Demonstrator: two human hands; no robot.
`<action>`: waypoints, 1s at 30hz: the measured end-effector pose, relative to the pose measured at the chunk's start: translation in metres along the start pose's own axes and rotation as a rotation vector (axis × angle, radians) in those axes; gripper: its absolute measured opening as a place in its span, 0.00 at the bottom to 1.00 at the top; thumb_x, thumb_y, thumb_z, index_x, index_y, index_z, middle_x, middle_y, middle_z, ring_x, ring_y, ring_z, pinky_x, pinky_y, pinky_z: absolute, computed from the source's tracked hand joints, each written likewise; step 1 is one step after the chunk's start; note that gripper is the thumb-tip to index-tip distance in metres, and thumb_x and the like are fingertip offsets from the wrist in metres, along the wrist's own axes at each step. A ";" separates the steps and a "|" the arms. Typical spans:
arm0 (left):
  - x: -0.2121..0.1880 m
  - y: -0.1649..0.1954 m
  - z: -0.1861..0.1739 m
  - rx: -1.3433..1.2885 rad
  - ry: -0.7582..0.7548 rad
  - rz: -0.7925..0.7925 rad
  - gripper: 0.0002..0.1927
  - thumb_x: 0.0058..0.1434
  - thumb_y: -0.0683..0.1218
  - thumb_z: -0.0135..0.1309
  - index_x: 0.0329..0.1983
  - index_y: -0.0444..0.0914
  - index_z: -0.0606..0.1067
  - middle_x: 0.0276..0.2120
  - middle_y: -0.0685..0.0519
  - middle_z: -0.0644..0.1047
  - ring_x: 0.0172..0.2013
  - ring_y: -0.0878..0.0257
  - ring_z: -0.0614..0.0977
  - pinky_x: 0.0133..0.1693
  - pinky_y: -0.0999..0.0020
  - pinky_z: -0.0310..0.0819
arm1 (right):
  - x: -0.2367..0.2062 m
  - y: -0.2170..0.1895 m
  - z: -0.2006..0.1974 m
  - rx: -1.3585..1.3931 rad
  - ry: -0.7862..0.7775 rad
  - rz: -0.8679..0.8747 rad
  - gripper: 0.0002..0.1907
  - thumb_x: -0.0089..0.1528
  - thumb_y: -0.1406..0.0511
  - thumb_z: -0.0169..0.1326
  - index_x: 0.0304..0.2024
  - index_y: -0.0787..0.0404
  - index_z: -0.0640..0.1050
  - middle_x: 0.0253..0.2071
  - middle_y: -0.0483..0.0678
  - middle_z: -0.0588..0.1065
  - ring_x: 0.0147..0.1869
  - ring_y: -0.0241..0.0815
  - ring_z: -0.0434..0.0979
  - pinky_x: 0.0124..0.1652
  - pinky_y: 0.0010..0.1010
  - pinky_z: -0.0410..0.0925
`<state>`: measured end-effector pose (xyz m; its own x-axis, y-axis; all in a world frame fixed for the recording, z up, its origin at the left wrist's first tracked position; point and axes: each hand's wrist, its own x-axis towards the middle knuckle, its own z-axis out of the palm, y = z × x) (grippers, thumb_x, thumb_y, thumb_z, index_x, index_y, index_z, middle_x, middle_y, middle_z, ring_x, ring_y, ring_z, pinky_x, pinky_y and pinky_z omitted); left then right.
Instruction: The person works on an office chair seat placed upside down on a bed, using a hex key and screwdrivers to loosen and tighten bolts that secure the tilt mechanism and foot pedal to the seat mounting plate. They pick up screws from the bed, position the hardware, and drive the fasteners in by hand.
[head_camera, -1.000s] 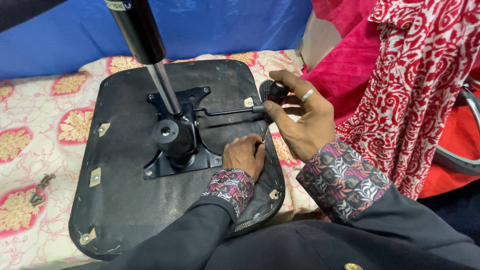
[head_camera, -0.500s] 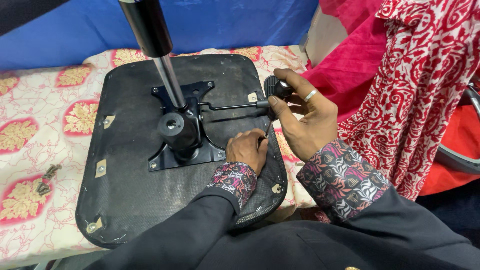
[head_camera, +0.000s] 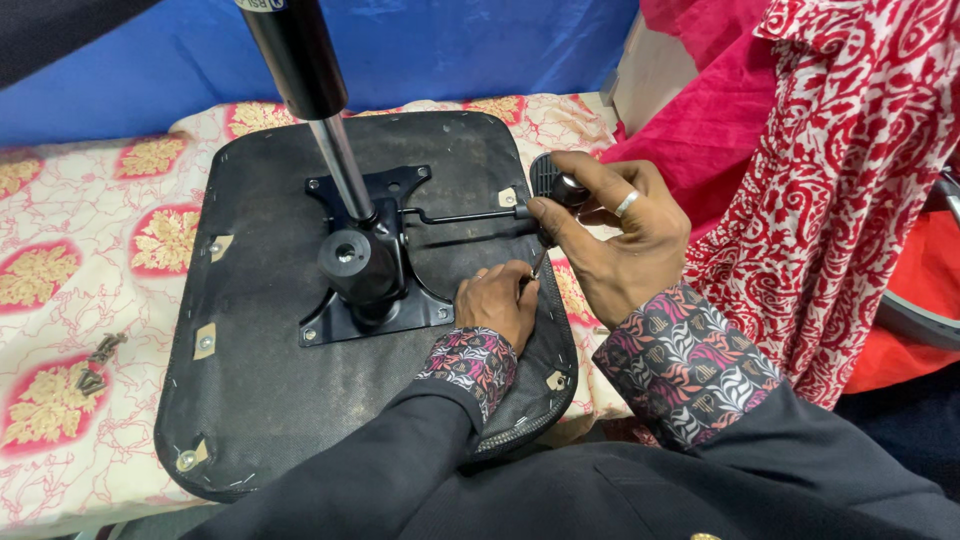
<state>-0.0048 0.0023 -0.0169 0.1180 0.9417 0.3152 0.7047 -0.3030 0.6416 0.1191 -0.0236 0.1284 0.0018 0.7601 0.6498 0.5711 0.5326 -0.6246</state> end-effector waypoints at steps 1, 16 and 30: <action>0.000 0.000 0.001 -0.001 0.025 0.020 0.09 0.61 0.50 0.57 0.42 0.42 0.77 0.35 0.49 0.81 0.42 0.49 0.81 0.48 0.52 0.70 | 0.001 0.000 0.001 0.055 -0.015 0.018 0.20 0.62 0.71 0.66 0.57 0.62 0.80 0.45 0.51 0.74 0.47 0.38 0.81 0.46 0.25 0.76; 0.001 0.001 -0.003 -0.002 -0.028 -0.016 0.10 0.62 0.51 0.56 0.42 0.42 0.78 0.36 0.48 0.81 0.43 0.49 0.81 0.49 0.53 0.70 | 0.011 0.014 0.000 0.087 -0.005 0.058 0.19 0.62 0.70 0.68 0.55 0.64 0.81 0.45 0.47 0.73 0.46 0.36 0.78 0.45 0.24 0.73; 0.001 0.001 -0.003 -0.006 0.022 0.018 0.09 0.61 0.50 0.58 0.40 0.41 0.78 0.33 0.48 0.81 0.40 0.48 0.81 0.47 0.52 0.70 | 0.006 0.014 0.006 0.202 -0.068 0.065 0.19 0.64 0.71 0.64 0.57 0.63 0.79 0.49 0.48 0.76 0.49 0.35 0.80 0.49 0.25 0.76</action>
<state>-0.0062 0.0025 -0.0142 0.1156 0.9326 0.3418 0.6986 -0.3209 0.6395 0.1221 -0.0093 0.1213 -0.0261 0.8148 0.5791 0.3954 0.5405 -0.7426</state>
